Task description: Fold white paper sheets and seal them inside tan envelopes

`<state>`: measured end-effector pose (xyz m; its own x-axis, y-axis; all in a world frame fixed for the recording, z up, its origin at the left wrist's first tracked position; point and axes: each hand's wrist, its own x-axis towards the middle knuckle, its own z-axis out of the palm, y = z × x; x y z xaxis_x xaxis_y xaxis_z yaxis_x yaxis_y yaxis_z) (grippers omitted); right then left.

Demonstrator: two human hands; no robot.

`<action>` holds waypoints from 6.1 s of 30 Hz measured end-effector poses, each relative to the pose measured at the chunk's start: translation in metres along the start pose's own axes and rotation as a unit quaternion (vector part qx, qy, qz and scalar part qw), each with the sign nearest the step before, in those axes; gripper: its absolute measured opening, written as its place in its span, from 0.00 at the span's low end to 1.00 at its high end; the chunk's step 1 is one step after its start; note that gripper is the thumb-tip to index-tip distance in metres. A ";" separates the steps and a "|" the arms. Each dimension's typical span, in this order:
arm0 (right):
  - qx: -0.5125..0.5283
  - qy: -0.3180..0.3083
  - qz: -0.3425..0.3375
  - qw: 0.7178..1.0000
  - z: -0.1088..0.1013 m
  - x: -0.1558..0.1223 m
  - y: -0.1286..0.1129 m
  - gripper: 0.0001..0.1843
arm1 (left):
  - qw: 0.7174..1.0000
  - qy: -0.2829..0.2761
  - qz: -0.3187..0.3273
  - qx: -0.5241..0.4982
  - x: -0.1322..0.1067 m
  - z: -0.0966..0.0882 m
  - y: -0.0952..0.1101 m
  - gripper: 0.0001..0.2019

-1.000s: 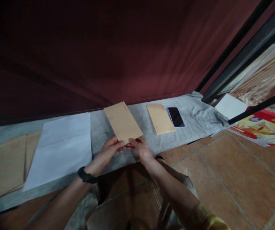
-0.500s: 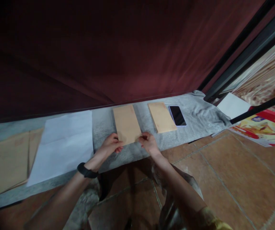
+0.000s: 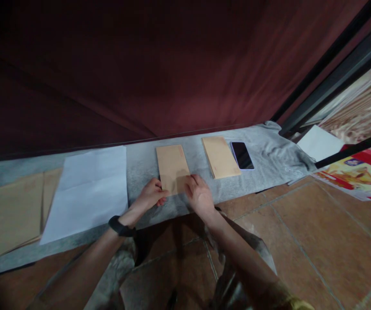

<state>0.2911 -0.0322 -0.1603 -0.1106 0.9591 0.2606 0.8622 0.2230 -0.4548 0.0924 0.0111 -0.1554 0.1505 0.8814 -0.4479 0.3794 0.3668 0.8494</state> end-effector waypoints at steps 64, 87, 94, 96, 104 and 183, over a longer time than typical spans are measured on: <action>-0.056 -0.072 -0.177 0.980 0.012 -0.042 0.008 0.37 | 0.770 0.086 0.367 0.515 -0.051 0.043 -0.045 0.37; -0.030 -0.063 -0.103 0.992 0.015 -0.001 -0.011 0.28 | 0.806 0.071 0.284 0.514 -0.041 0.014 0.000 0.16; -0.094 -0.053 -0.111 0.988 0.037 -0.007 -0.001 0.30 | 0.836 0.136 0.318 0.425 -0.008 0.028 0.016 0.20; -0.097 -0.055 -0.123 0.986 0.039 -0.008 0.002 0.30 | 0.835 0.126 0.342 0.412 0.003 0.039 0.014 0.24; -0.114 -0.066 -0.117 0.984 0.037 -0.007 -0.001 0.29 | 0.830 0.108 0.300 0.459 0.028 0.049 0.010 0.29; -0.079 -0.094 -0.114 0.986 0.012 -0.042 0.006 0.32 | 0.764 0.116 0.353 0.528 -0.061 0.026 -0.054 0.37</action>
<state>0.2949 -0.0685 -0.1843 -0.3870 0.9061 0.1707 0.8689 0.4204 -0.2615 0.0862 -0.0698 -0.1814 0.5382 0.8229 0.1824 0.8218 -0.5604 0.1033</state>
